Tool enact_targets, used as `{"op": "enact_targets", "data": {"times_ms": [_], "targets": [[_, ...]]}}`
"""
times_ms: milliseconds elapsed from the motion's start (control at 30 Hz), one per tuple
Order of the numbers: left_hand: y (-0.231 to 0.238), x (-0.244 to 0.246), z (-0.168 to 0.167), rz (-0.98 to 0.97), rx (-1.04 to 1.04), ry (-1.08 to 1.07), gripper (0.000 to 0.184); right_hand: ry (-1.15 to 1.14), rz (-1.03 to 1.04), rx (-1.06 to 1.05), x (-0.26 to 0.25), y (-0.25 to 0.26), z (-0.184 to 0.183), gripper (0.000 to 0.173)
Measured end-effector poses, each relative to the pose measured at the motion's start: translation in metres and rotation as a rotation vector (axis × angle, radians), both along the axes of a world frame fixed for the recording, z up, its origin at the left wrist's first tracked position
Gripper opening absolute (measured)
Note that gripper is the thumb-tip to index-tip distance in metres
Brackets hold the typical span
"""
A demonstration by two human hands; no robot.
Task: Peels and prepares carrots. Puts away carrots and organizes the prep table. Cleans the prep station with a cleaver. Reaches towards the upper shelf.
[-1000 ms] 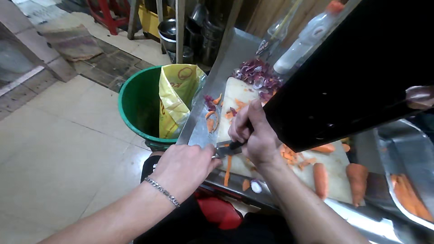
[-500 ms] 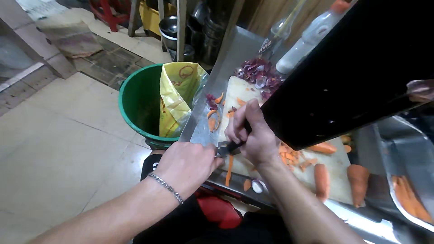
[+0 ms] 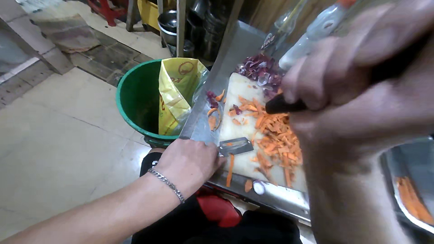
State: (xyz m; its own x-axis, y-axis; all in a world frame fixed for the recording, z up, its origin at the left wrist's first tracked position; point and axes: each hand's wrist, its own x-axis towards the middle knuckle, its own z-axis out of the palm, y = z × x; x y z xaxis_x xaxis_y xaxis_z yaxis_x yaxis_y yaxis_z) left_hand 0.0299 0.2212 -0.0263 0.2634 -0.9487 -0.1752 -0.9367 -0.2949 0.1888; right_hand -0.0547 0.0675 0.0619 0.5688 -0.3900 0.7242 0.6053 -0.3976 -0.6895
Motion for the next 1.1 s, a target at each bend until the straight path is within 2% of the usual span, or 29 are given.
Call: {"op": "enact_targets", "data": {"times_ms": [100,133,233,367,433,467,533,567,633,700,833,900,933,1000,1033,1100], "targets": [[0.000,-0.001,0.003,-0.021,0.034,-0.005,0.052,0.197,-0.066,0.105,-0.001,0.007,-0.075,0.036],[-0.001,-0.002,0.004,-0.021,0.037,-0.008,0.052,0.208,-0.057,0.156,0.002,0.006,-0.088,0.037],[-0.001,-0.002,0.005,-0.015,0.056,-0.003,0.051,0.165,0.011,0.140,0.009,-0.001,-0.075,0.043],[-0.004,-0.003,0.005,0.017,0.060,0.035,0.050,0.062,0.047,0.057,0.001,-0.006,-0.009,0.045],[-0.005,-0.004,0.008,0.025,0.080,0.032,0.051,-0.017,0.062,0.059,-0.003,-0.006,0.008,0.042],[-0.005,-0.004,0.009,0.020,0.086,0.029,0.051,-0.033,0.059,0.062,-0.004,-0.005,0.002,0.040],[-0.005,-0.004,0.014,0.005,0.127,0.027,0.051,0.090,0.020,0.065,-0.007,-0.001,-0.048,0.034],[-0.006,-0.005,0.017,-0.008,0.154,0.029,0.053,0.182,-0.009,0.114,-0.009,0.003,-0.075,0.037],[-0.009,-0.004,0.020,-0.007,0.170,0.041,0.053,0.193,-0.009,0.197,0.002,0.002,-0.088,0.044],[-0.009,-0.004,0.019,-0.012,0.180,0.035,0.053,0.139,0.000,0.172,0.006,0.000,-0.075,0.046],[-0.009,-0.005,0.017,0.002,0.174,0.030,0.052,0.050,0.042,0.040,-0.003,-0.002,-0.007,0.043],[-0.009,-0.004,0.017,0.002,0.179,0.024,0.055,-0.026,0.058,0.038,-0.007,-0.001,0.011,0.041],[-0.009,-0.004,0.016,-0.001,0.171,0.018,0.055,-0.031,0.053,0.053,-0.009,0.000,0.005,0.038],[-0.009,-0.003,0.014,-0.021,0.156,0.015,0.053,0.140,0.015,0.072,-0.016,0.004,-0.047,0.034],[-0.010,-0.003,0.015,-0.035,0.169,0.020,0.054,0.247,-0.004,0.118,-0.018,0.006,-0.076,0.038],[-0.012,-0.002,0.020,-0.041,0.215,0.040,0.055,0.295,-0.018,0.201,-0.010,0.004,-0.095,0.045]]}}
